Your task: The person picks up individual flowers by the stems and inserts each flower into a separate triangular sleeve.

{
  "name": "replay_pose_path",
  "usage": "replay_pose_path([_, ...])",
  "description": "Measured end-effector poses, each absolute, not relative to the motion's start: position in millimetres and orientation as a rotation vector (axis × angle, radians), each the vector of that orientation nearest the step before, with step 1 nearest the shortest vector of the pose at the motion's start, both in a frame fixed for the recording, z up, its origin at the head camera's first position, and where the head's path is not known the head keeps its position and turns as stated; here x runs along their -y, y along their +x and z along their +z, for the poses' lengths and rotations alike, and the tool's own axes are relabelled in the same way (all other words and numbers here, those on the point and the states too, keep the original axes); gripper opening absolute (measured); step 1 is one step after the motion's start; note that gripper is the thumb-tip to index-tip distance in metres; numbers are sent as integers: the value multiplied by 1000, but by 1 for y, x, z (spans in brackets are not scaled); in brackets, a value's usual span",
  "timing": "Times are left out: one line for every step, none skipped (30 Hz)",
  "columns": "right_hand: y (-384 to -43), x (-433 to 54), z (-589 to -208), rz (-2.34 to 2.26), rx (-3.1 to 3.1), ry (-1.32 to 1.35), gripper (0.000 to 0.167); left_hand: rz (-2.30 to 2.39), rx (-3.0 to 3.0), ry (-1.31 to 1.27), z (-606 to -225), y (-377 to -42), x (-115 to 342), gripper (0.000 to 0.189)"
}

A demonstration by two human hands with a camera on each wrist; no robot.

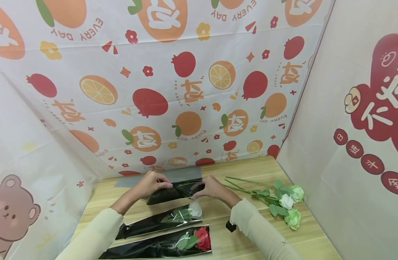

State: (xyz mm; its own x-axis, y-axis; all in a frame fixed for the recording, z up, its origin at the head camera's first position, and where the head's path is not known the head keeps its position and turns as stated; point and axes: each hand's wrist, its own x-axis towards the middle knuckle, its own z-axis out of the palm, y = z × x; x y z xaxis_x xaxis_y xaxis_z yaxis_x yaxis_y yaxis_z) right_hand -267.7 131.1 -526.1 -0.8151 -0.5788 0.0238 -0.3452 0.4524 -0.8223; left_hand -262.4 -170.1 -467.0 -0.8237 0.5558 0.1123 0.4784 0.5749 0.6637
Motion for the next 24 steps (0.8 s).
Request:
replay_pose_path([-268,-132,-527,-1294,-2442,-801,27,1087,-2688,890,-467,-262,170,11])
replay_pose_path([-269,-133,-528,-1299,-2436,-801,26,1091,-2687,897,-467,-262,170,11])
replay_pose_path([-269,-134,-529,-1309,-2427,-799,26,1096,-2684,896,-467,-262,170,11])
replay_pose_path([-270,-135,-531,-1324,-2413,-788,26,1099,-2682,891,-467,-262,170,11])
replay_pose_path([-270,-136,-532,-1339,-2402,-772,25,1100,-2680,884,-467,-262,170,11])
replay_pose_path([-270,-138,-532,-1355,-2389,-760,24,1104,-2678,883,-467,-261,170,10])
replay_pose_path([-270,-139,-532,-1372,-2376,-747,24,1106,-2678,883,-467,-261,170,10])
replay_pose_path([-270,-141,-533,-1391,-2361,-740,23,1107,-2677,881,-468,-261,170,10])
replay_pose_path([-270,-142,-532,-1398,-2355,-732,23,1107,-2677,877,-468,-261,170,10])
replay_pose_path([-269,-144,-531,-1407,-2346,-725,23,1108,-2678,872,-467,-260,170,10])
replay_pose_path([-269,-146,-531,-1413,-2342,-733,22,1111,-2679,875,-468,-260,170,10])
replay_pose_path([-268,-148,-530,-1419,-2329,-736,22,1114,-2682,879,-468,-260,170,11])
replay_pose_path([-268,-150,-530,-1426,-2320,-741,22,1115,-2686,878,-468,-260,171,11])
replay_pose_path([-267,-152,-530,-1434,-2314,-740,22,1117,-2689,874,-468,-261,171,11])
replay_pose_path([-267,-154,-529,-1443,-2308,-732,21,1119,-2693,873,-468,-261,171,11])
replay_pose_path([-267,-157,-529,-1460,-2296,-725,21,1121,-2695,871,-469,-261,171,12])
replay_pose_path([-267,-159,-530,-1480,-2290,-720,21,1124,-2697,873,-469,-261,171,12])
replay_pose_path([-267,-162,-531,-1504,-2281,-695,21,1127,-2699,873,-469,-261,171,12])
replay_pose_path([-267,-165,-531,-1530,-2277,-676,21,1131,-2702,872,-469,-261,171,13])
replay_pose_path([-267,-168,-532,-1553,-2271,-651,21,1134,-2705,869,-469,-262,171,13])
replay_pose_path([-268,-170,-532,-1578,-2263,-634,21,1136,-2710,866,-470,-262,172,13])
replay_pose_path([-269,-173,-533,-1601,-2253,-618,22,1138,-2713,859,-470,-262,172,13])
replay_pose_path([-269,-176,-533,-1621,-2245,-604,23,1140,-2715,853,-470,-262,172,12])
replay_pose_path([-269,-179,-533,-1639,-2236,-586,25,1142,-2718,844,-471,-263,172,12])
